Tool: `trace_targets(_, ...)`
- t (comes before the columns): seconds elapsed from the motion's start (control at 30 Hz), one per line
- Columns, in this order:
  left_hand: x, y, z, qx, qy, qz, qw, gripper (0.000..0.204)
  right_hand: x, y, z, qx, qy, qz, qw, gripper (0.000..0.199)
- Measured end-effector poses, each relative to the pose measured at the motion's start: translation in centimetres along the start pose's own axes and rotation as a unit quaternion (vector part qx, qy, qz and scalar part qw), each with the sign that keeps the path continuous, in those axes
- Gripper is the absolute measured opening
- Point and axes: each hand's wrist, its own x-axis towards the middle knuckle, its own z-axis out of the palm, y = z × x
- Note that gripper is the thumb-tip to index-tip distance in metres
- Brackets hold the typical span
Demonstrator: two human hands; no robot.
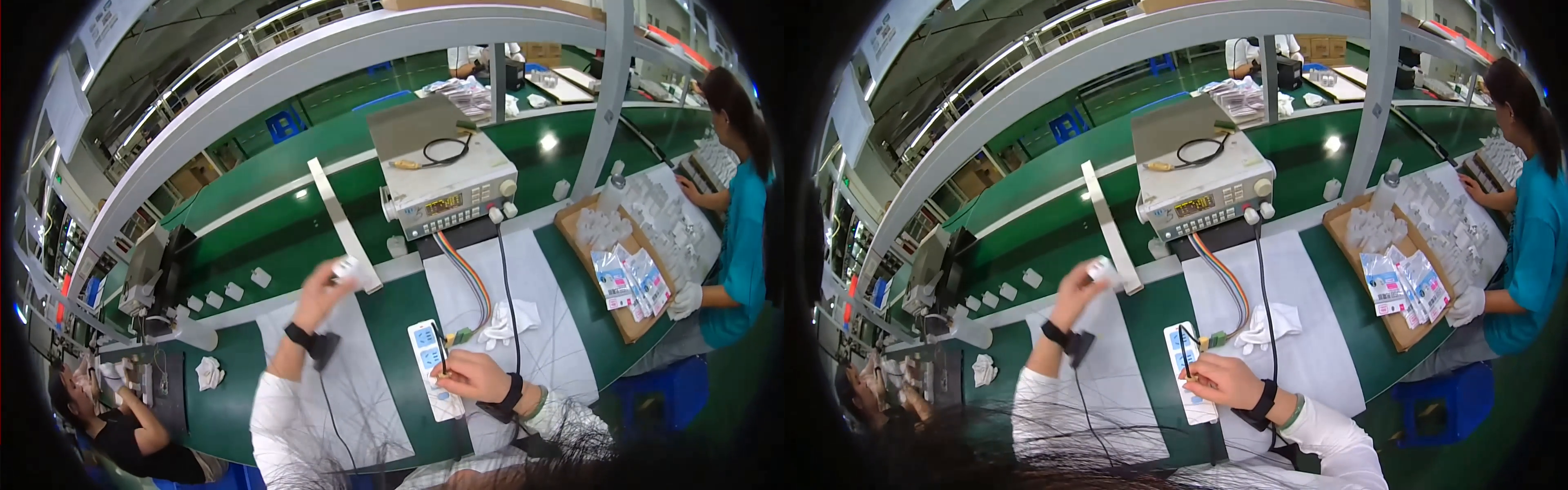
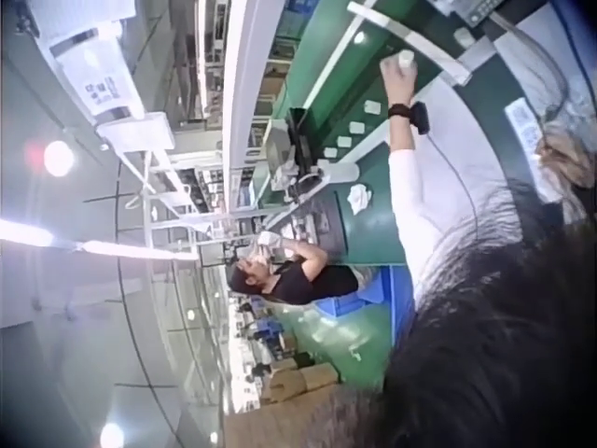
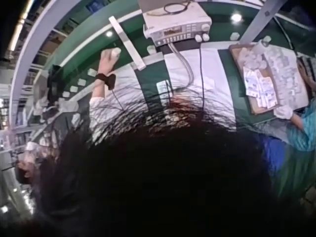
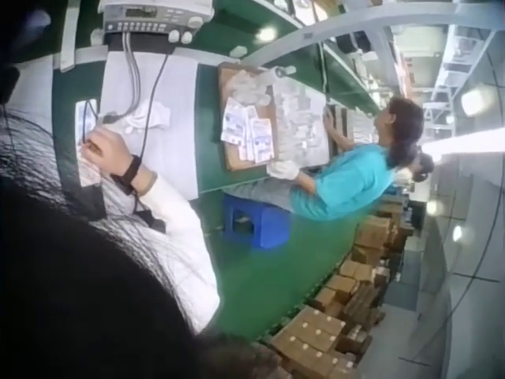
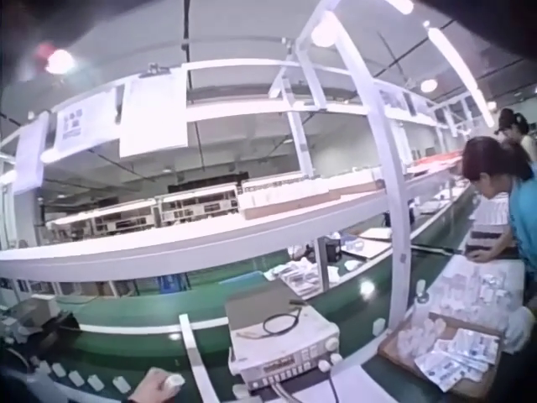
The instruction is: The person takes a charger from a blue bin, plugs it into a power strip, and touches a probe to its ports. After testing, they unplug the charger, place it on a white strip, and repeat the process with several more chargers.
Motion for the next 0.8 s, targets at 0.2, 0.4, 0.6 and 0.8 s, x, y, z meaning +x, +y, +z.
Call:
trace_targets(0.2,-6.4,3.9,9.7,-0.044,-0.122,-0.046,0.990,0.045,0.3,0.7,0.4,-0.017,0.007,-0.015,1.000,0.017)
trace_targets(0.4,-7.4,3.8,10.7,0.069,-0.121,0.029,0.990,0.047,0.1,0.3,0.6,-0.020,0.021,-0.020,0.999,0.018)
trace_targets(0.6,-7.9,4.4,10.8,0.174,-0.043,0.174,0.968,0.042,0.0,-0.2,0.7,-0.004,0.016,-0.013,1.000,0.017)
trace_targets(0.8,-11.4,5.2,10.0,-0.116,-0.123,0.004,0.986,0.041,0.2,0.8,0.7,-0.034,0.050,-0.089,0.994,0.014)
